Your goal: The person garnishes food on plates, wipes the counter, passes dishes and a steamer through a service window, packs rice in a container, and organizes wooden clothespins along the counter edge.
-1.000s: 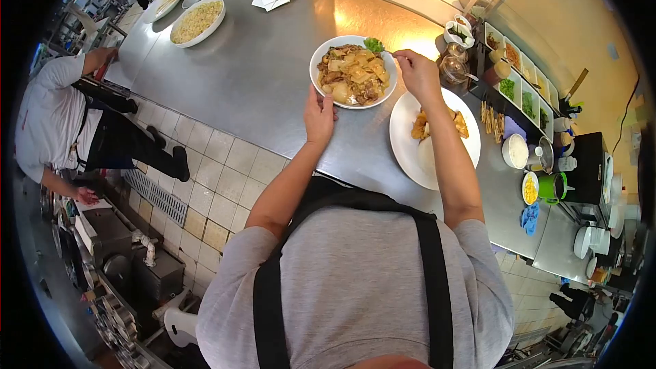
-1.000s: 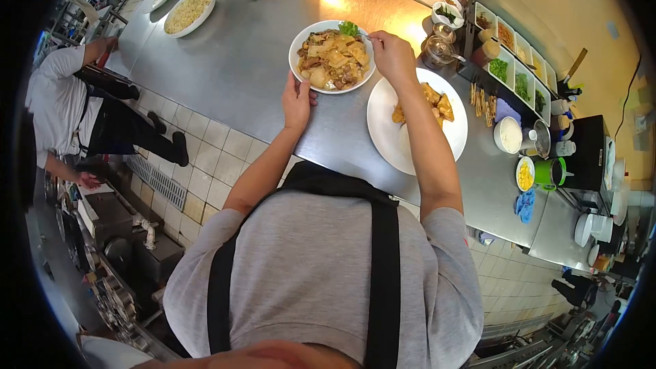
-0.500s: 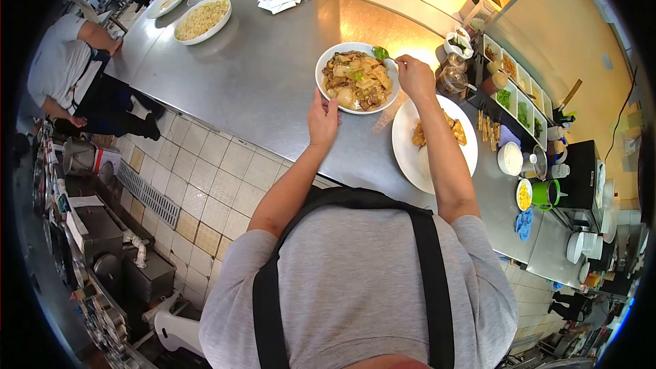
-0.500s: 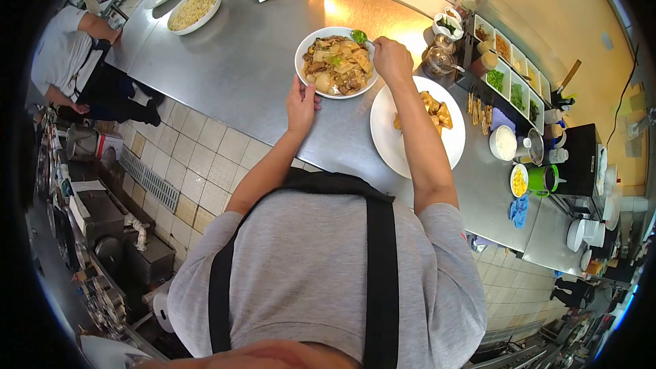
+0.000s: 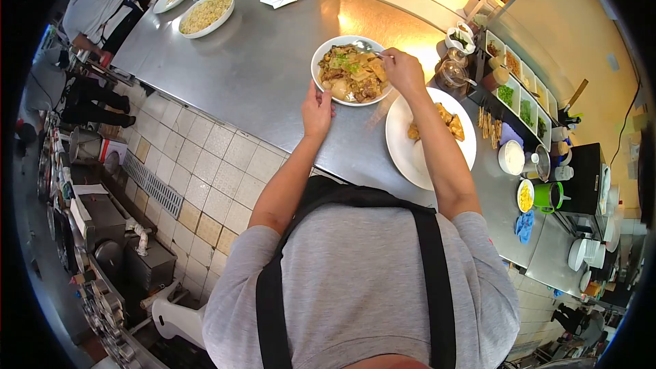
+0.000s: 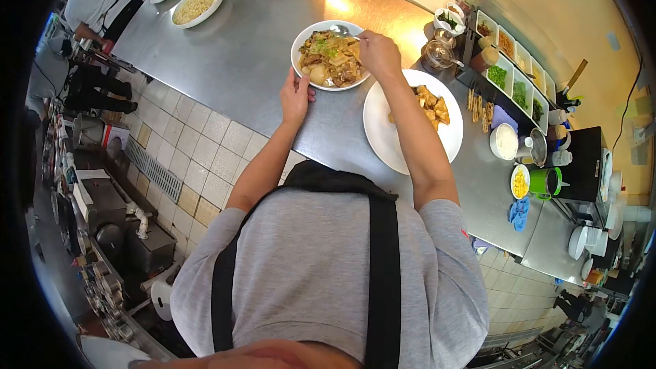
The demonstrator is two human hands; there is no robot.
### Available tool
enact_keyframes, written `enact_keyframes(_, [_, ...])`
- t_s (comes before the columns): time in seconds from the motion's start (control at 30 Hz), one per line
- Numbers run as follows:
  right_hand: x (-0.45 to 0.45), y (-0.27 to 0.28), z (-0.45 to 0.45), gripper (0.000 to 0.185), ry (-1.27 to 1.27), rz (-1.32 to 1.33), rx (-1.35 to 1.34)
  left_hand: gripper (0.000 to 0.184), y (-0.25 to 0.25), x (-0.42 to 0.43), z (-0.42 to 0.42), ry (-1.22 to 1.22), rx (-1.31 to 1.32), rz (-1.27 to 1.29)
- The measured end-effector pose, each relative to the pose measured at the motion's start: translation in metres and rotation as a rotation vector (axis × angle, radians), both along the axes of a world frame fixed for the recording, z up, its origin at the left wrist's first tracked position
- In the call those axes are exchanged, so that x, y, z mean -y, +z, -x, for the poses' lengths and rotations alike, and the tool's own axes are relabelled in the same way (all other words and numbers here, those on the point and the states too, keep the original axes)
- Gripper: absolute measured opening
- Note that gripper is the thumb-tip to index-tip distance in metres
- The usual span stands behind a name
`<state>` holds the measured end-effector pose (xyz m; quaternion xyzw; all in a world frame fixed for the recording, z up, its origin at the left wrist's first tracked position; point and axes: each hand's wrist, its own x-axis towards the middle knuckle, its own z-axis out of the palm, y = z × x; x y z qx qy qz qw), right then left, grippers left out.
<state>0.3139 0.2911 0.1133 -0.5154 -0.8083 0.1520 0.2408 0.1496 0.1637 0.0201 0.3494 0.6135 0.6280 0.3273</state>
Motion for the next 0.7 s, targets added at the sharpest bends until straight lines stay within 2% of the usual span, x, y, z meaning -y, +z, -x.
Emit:
enact_keyframes(0.1, [-0.002,0.01,-0.016,0.021,-0.049,-0.046,-0.034,0.051,-0.006,-0.003,0.001,0.013,0.011,0.008])
enact_keyframes(0.2, [0.007,0.019,-0.022,0.021,-0.104,-0.275,-0.163,0.051,-0.005,-0.003,0.0,0.02,-0.008,0.009])
enact_keyframes(0.33, [0.013,-0.01,-0.032,0.021,0.034,-0.293,0.195,0.052,-0.002,-0.002,-0.001,0.026,-0.016,0.012])
enact_keyframes(0.47, [0.012,-0.003,-0.066,0.021,-0.034,-0.295,-0.112,0.052,-0.005,-0.003,0.005,0.048,0.046,0.04])
enact_keyframes(0.53, [0.02,0.013,-0.1,0.021,-0.139,-0.288,-0.253,0.048,0.001,-0.01,0.006,0.013,0.147,0.105])
enact_keyframes(0.63, [0.018,0.021,-0.182,0.022,-0.33,-0.571,-0.372,0.037,-0.001,-0.024,0.021,-0.102,0.374,0.247])
enact_keyframes(0.7, [0.018,0.025,-0.238,0.023,-0.589,-0.521,-0.324,0.034,-0.002,-0.027,0.022,-0.116,0.452,0.247])
